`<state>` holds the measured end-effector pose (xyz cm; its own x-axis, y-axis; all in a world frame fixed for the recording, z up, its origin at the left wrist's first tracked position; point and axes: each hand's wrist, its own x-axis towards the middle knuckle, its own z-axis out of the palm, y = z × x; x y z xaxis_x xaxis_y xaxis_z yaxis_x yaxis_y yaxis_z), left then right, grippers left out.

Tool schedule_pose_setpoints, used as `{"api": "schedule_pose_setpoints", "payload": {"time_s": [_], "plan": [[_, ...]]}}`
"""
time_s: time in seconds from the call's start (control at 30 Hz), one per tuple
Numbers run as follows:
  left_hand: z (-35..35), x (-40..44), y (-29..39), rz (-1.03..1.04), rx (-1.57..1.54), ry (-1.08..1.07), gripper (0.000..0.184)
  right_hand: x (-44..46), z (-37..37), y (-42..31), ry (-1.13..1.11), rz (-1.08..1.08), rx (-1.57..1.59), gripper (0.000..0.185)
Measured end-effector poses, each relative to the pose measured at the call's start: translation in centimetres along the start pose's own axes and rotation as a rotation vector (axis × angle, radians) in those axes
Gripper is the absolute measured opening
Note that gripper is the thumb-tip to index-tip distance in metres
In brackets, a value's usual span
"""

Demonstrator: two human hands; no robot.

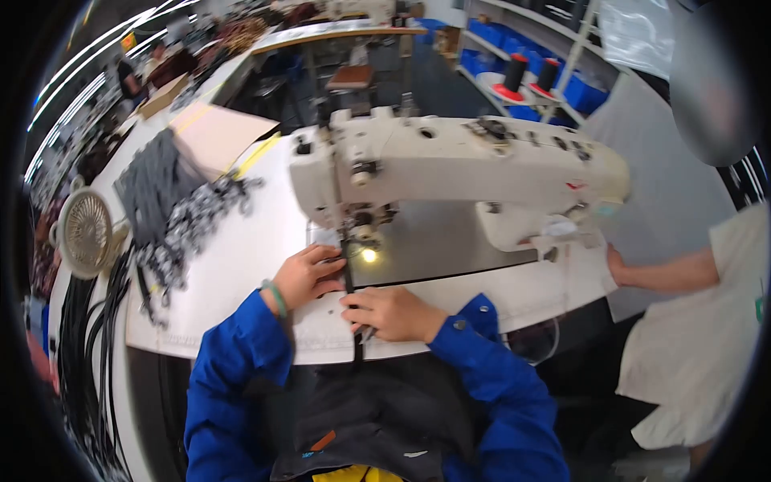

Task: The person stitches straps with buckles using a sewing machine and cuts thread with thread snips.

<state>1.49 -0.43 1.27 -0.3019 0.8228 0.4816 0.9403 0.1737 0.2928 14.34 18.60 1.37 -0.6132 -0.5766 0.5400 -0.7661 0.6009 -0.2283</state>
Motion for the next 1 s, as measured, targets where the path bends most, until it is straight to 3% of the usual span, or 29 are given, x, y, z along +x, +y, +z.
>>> {"api": "schedule_pose_setpoints", "payload": {"time_s": [0.47, 1.0], "plan": [[-0.3, 0.3, 0.6, -0.007, 0.029, -0.004, 0.040, -0.4, 0.5, 0.1, 0.009, -0.005, 0.052, 0.014], [0.1, -0.1, 0.0, -0.004, 0.047, -0.011, 0.039, 0.6, -0.3, -0.3, -0.052, 0.036, 0.025, 0.021]]}}
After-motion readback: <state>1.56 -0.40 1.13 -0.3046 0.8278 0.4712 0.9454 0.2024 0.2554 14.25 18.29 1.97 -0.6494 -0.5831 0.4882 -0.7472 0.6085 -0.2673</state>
